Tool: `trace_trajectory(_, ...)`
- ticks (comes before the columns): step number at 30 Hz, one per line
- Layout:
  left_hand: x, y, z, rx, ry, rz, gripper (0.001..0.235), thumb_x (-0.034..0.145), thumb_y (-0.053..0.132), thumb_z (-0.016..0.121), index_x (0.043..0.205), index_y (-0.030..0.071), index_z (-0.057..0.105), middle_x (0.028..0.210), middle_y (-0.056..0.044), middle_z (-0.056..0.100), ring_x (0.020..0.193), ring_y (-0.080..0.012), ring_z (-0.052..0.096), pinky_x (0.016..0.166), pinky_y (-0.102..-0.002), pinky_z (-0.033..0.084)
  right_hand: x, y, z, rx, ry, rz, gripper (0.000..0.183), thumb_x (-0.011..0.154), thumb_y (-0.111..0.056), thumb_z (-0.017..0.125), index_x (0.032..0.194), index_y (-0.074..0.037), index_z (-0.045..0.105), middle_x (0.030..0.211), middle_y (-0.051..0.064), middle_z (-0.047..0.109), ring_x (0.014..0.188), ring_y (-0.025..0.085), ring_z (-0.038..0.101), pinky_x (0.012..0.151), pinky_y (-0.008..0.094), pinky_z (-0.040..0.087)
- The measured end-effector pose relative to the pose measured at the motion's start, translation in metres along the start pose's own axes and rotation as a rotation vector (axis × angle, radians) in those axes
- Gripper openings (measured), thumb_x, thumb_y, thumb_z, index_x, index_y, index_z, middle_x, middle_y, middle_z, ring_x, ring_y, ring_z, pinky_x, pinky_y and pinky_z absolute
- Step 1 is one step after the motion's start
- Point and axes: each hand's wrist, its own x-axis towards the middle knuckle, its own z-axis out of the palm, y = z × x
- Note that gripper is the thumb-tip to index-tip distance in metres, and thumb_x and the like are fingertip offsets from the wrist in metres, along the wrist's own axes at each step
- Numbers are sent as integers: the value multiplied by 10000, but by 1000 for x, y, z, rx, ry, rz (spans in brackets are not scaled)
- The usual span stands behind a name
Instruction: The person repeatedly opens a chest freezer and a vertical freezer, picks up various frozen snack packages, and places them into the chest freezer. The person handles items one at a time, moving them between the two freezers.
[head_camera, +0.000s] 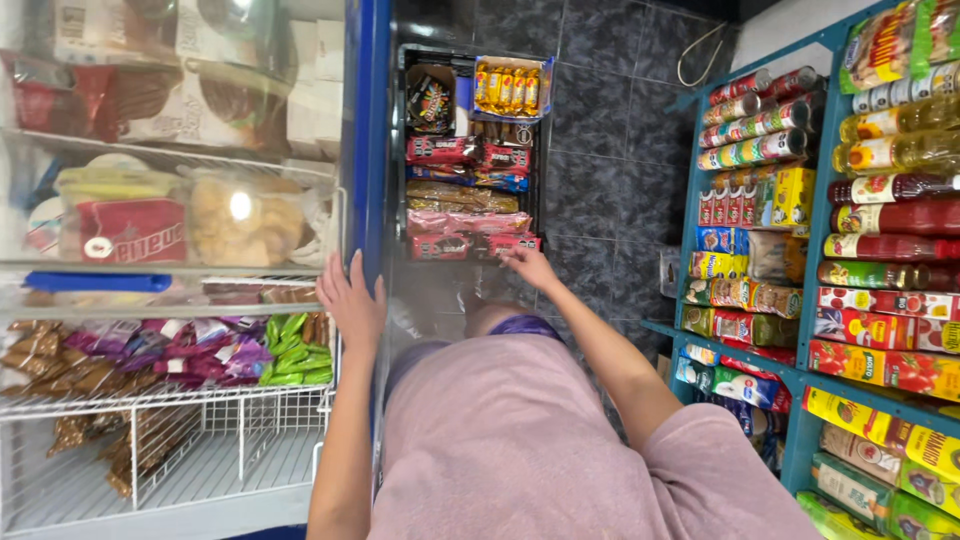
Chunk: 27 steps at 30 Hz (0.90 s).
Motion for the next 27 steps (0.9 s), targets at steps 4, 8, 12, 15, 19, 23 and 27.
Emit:
trace_trajectory(4,-3,4,1,75,-3,60,521,777,206,698,1275,151,551,1376,-165,449,1268,-317,406,1020,-538,258,27,36,-1,-16,18,146,209,827,-336,665,1008,-240,708,861,0,713,875,171,668,760,324,520)
trace_trajectory(8,-8,2,5,155,62,77,442,804,256,671,1236,184,610,1363,-147,511,1250,-312,461,1020,-530,298,52,25,16,618,68,310,284,888,-224,641,1135,-85,628,1023,177,665,913,284,656,769,403,552)
trace_trajectory(12,-10,0,14,264,80,85,401,816,297,637,1205,203,635,1331,-137,562,1222,-307,514,1019,-530,328,106,29,27,160,186,319,254,831,-456,652,1014,-288,704,948,1,695,986,205,634,855,347,503)
trace_trajectory(15,-5,16,-3,374,46,87,306,914,295,618,1194,172,630,1314,-105,574,1142,-279,577,893,-412,434,132,12,19,61,163,146,210,902,-204,548,1072,-127,645,1105,32,668,1027,182,625,919,346,481)
trace_trajectory(19,-17,11,1,379,7,47,312,940,344,578,1170,150,657,1267,-97,588,1072,-277,574,927,-390,396,169,-1,8,-125,9,323,280,933,-196,483,1168,-101,603,1171,58,637,1034,195,613,914,356,491)
trace_trajectory(23,-10,13,-1,314,24,102,279,930,288,607,1127,98,660,1209,-117,585,985,-276,593,820,-389,439,208,25,16,-201,-82,414,349,911,-219,474,1227,-124,589,1197,74,625,954,234,630,800,374,488)
trace_trajectory(27,-1,17,-3,232,24,152,263,929,237,573,1101,52,648,1193,-175,595,1004,-325,585,766,-437,484,242,80,49,-8,-92,505,351,897,-259,556,1227,-139,571,1125,93,651,686,169,613,564,290,443)
